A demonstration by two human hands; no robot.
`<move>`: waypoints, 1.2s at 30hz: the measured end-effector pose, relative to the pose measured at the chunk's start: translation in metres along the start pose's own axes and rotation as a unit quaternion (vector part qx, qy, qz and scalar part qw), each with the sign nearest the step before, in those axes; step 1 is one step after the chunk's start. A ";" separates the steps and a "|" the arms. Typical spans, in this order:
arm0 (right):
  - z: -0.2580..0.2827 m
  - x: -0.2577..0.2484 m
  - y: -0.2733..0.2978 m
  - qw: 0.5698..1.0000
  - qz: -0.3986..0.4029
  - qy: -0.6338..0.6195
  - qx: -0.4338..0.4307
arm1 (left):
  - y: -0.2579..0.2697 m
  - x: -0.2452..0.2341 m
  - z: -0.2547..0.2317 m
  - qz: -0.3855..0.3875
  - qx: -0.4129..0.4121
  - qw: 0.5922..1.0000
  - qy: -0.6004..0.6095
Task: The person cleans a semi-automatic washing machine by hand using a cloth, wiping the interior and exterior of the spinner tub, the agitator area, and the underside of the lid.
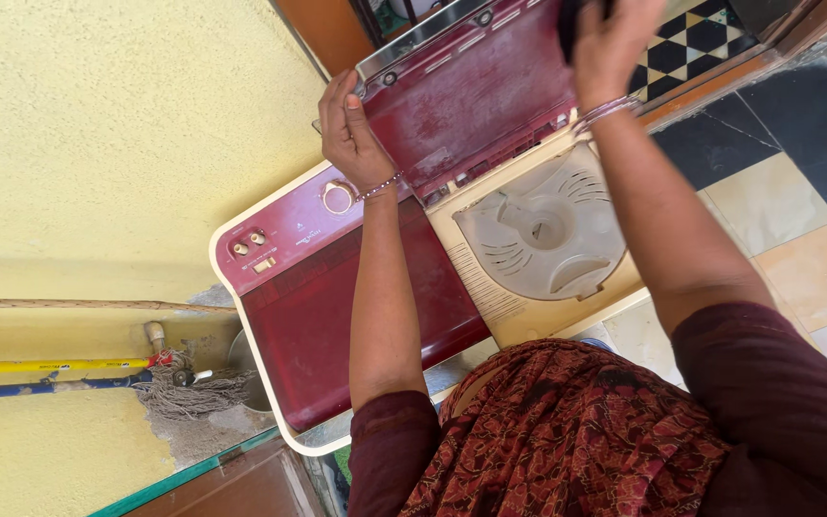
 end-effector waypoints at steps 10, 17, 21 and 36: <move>0.046 -0.025 -0.001 0.969 0.122 0.036 -0.214 | 0.002 0.000 -0.006 0.012 0.036 0.999 -0.033; -0.001 -0.004 0.038 0.995 0.086 0.049 -0.023 | 0.004 0.004 -0.003 -0.007 0.018 0.999 -0.030; -0.034 0.008 0.069 0.980 0.104 -0.018 0.171 | 0.005 0.002 -0.004 -0.003 0.014 0.999 -0.030; 0.014 0.039 0.078 0.969 0.049 -0.174 0.166 | 0.004 0.004 0.009 -0.012 0.015 1.000 -0.016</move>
Point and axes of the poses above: each hand's wrist, its own y-axis away from the middle knuckle, its own x-axis out of the palm, z = x × y, the point moved 5 cm from there along -y, towards the middle knuckle, and after that the axes turned 3 degrees about y, right-handed, at the moved point
